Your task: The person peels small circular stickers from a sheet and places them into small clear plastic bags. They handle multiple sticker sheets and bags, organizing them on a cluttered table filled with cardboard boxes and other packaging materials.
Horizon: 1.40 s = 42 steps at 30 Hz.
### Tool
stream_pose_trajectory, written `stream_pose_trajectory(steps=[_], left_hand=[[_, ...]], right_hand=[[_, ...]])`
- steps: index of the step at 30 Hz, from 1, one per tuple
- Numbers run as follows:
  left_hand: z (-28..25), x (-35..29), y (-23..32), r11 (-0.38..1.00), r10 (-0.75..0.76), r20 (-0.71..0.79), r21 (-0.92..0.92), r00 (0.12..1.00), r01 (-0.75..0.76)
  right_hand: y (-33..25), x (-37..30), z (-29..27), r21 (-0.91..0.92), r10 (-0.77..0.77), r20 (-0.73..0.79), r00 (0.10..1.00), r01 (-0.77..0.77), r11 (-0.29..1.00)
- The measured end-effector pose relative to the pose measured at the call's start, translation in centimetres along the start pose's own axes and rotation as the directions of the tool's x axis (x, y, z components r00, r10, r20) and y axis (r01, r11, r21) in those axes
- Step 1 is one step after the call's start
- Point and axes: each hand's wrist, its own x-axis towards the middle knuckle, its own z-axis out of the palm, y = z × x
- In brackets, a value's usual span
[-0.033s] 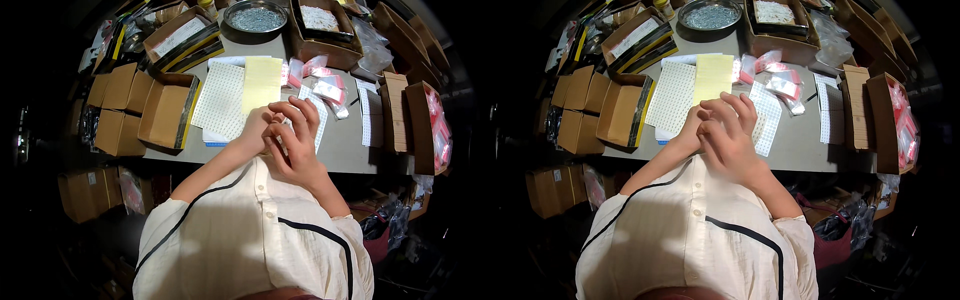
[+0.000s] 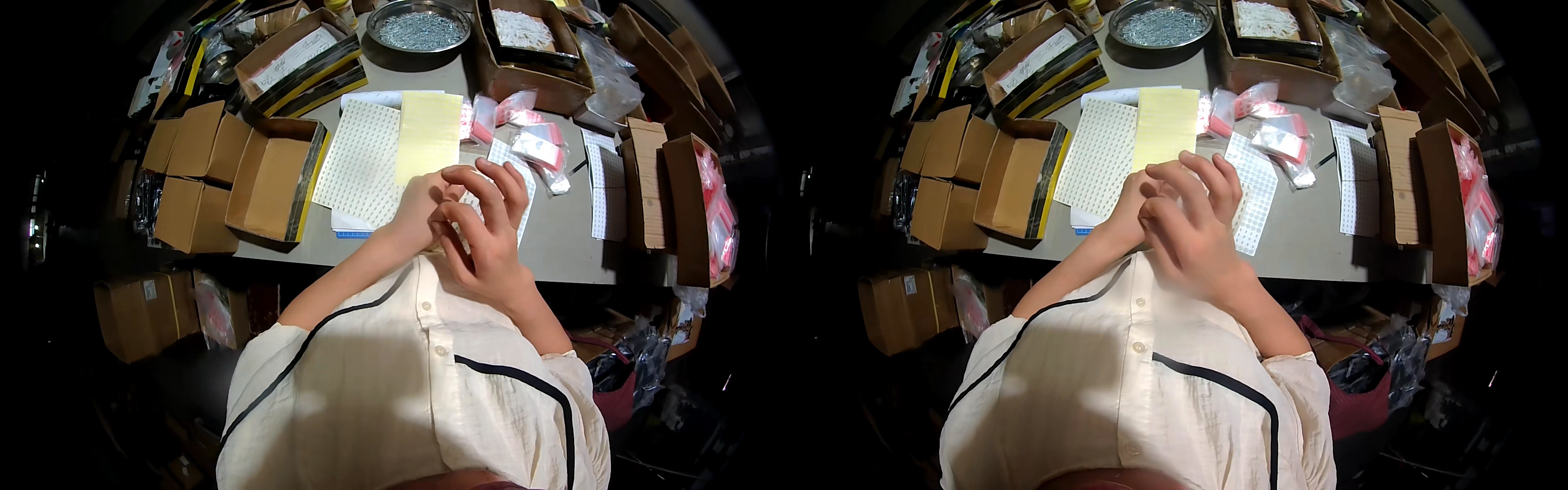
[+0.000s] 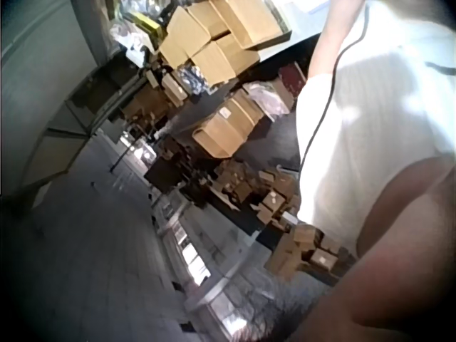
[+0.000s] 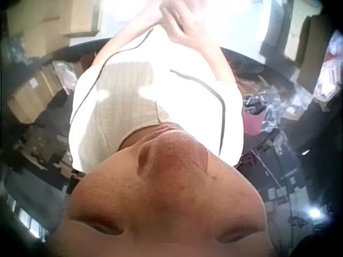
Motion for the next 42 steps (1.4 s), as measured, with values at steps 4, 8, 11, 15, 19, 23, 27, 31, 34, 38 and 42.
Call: stream_pose_trajectory(steps=[4, 8, 11, 15, 19, 23, 27, 31, 34, 38, 42], left_hand=[[-0.1, -0.6, 2.8, 0.983, 0.044, -0.023, 0.182, 0.999, -0.039], [-0.1, -1.0, 4.4, 0.943, 0.016, -0.115, 0.332, 0.993, 0.024], [-0.6, -1.5, 4.9, 0.961, 0.037, -0.155, 0.276, 0.987, 0.008], [-1.0, -1.8, 4.8, 0.991, 0.134, -0.139, 0.045, 0.981, -0.129], [-1.1, -1.4, 5.7, 0.983, 0.163, -0.103, -0.069, 0.981, -0.171], [-0.9, -0.8, 5.7, 0.984, 0.16, -0.066, -0.064, 0.985, -0.164], [-1.2, -0.9, 5.5, 0.996, 0.027, 0.026, -0.09, 0.999, -0.025], [-1.2, -0.9, 5.3, 0.972, 0.093, 0.016, -0.217, 0.996, -0.087], [-1.4, -0.9, 5.2, 0.958, 0.075, -0.005, -0.276, 0.997, -0.074], [-1.3, -1.2, 5.7, 0.974, 0.064, -0.009, -0.215, 0.998, -0.065], [-1.4, -1.6, 5.6, 0.992, -0.006, 0.047, -0.127, 0.999, 0.012]], right_hand=[[-0.1, 0.5, -0.6, 0.066, 0.165, -0.084, 0.983, -0.16, 0.985], [4.8, -1.1, -0.8, 0.063, 0.32, -0.175, 0.931, -0.314, 0.947], [7.5, -3.2, -1.0, 0.235, 0.456, -0.214, 0.864, -0.408, 0.882], [9.2, -5.8, -1.4, 0.559, 0.719, 0.042, 0.693, -0.613, 0.558], [8.7, -6.0, -2.3, 0.717, 0.651, 0.264, 0.712, -0.596, 0.361], [7.5, -4.6, -2.4, 0.821, 0.669, 0.23, 0.707, -0.51, 0.257], [8.4, -5.1, -2.2, 0.829, 0.685, 0.172, 0.708, -0.479, 0.287], [7.9, -5.1, -2.1, 0.821, 0.691, 0.204, 0.693, -0.506, 0.265], [7.0, -5.1, -2.0, 0.833, 0.697, 0.224, 0.681, -0.505, 0.226], [7.7, -5.7, -1.6, 0.863, 0.71, 0.218, 0.67, -0.472, 0.18], [7.7, -5.7, -1.4, 0.868, 0.726, 0.213, 0.654, -0.467, 0.166]])
